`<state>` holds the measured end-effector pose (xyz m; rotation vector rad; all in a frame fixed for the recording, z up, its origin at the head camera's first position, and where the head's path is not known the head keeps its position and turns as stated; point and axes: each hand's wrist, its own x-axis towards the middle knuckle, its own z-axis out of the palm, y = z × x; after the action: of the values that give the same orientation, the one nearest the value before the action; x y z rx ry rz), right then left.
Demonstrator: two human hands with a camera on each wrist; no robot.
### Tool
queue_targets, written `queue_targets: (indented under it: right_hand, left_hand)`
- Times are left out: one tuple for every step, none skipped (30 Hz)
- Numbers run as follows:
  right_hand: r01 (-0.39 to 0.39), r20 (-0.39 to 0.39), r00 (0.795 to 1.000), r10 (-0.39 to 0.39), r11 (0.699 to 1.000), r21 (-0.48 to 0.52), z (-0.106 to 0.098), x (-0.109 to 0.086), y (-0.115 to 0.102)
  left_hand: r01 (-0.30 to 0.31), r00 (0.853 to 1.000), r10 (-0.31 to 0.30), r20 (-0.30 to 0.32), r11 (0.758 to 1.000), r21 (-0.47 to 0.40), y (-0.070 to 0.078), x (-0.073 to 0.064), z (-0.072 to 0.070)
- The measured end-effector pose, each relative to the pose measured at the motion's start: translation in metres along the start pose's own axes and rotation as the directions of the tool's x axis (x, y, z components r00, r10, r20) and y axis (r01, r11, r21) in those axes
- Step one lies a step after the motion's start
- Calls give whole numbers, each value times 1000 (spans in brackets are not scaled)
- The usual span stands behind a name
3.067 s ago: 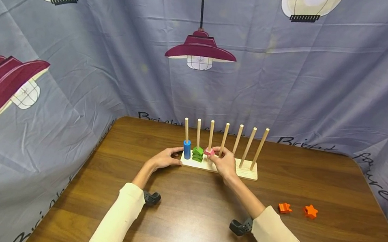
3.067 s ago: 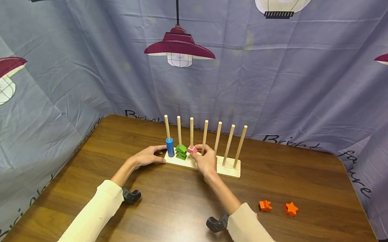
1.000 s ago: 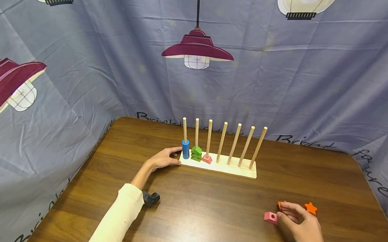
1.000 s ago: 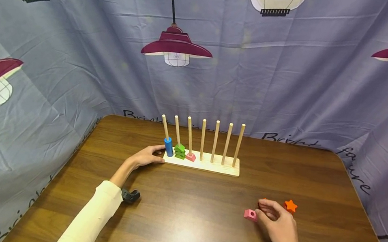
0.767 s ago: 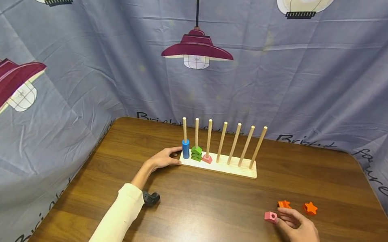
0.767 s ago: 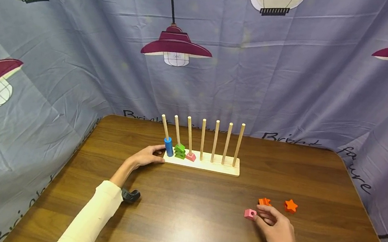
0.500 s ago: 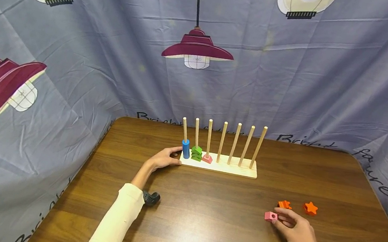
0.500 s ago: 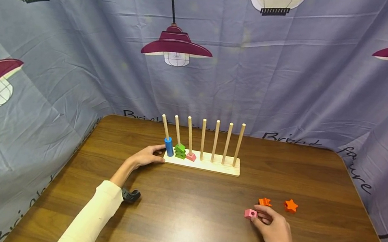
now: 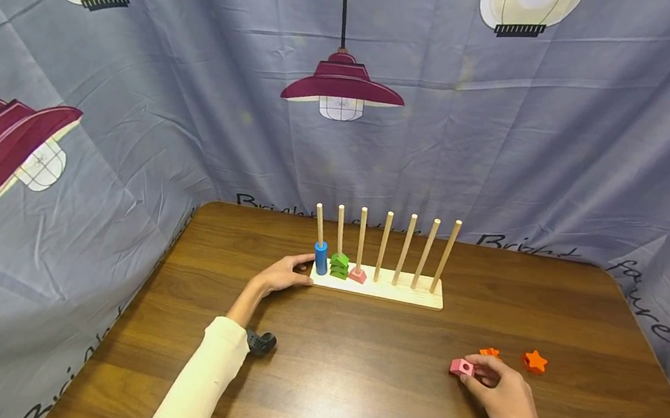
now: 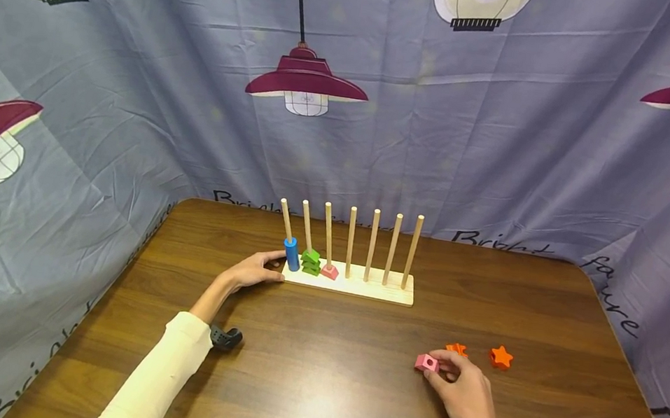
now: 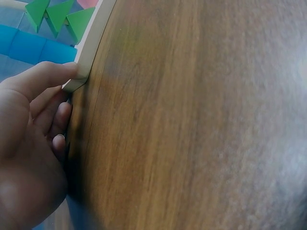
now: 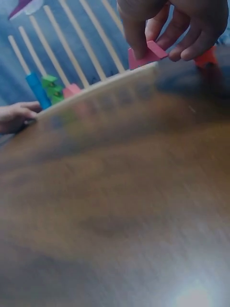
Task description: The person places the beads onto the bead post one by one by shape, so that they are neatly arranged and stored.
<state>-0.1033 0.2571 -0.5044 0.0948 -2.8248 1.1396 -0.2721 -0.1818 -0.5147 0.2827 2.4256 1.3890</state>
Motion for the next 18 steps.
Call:
queue_targets:
  right_hand:
    - [10,-5,1000,-10,1000,2,0,2,-4]
    - [24,-13,1000,-24,1000,14,0,5,-8]
    - [42,-20,999,-42,999,29,0,8,-12]
    - [65,-31,998,-63,997,52,0,11,-17]
    - [87,-40,996,-84,993,75,0,15,-22]
    - [107,-52,993,-102,990,96,0,19,-27]
    - [127,-63,991,-120,986,107,0,23,-33]
    - [143,-73,988,-134,982,123,0,27,-38]
    - [164,-83,985,-154,977,133,0,32,-45]
    - [183,-93,981,-170,972,147,0,37,-52]
    - [198,-100,978,-184,968,155,0,41,-59]
    - [214,-106,974,-198,962,167,1,46,-66]
    - [231,-112,970,-213,957,173,1,51,-73]
    - [248,-115,967,-229,951,186,1,55,-81]
    - [267,-120,961,-247,944,195,1,60,-88]
    - [277,-122,959,-257,939,201,1,65,-96]
    - [289,-121,956,-269,935,207,0,70,-103]
    - [298,-120,953,-278,932,208,0,75,-110]
  left_hand:
    - [0,1000,0,0,1000,4,0,0,0]
    - [0,1000,0,-1,1000,4,-1,0,0]
    - [0,1000,0,-1,1000,3,-1,0,0]
    - [0,1000,0,-2,1000,4,-1,0,0]
    - [3,1000,-3,-1,1000,2,-2,0,0]
    - [4,1000,-4,-2,1000,3,-2,0,0]
    - [4,1000,-4,-3,1000,5,-2,0,0]
    - [4,1000,-4,-5,1000,5,-1,0,0]
    - [2,1000,-2,-7,1000,7,-1,0,-1]
    - [1,1000,-1,-8,1000,8,-1,0,-1]
    - [-3,1000,3,-9,1000,10,-1,1,-1]
    - [-7,1000,7,-10,1000,11,-1,1,-1]
    - [-8,1000,8,-9,1000,11,-1,1,-1]
    - [-9,1000,9,-9,1000,10,-1,1,-1]
    - [-9,1000,10,-8,1000,12,-1,1,-1]
    - [-10,1000,10,-8,1000,11,-1,1,-1]
    - [-13,1000,13,-8,1000,11,-1,1,0]
    - [-13,1000,13,-7,1000,11,-1,1,0]
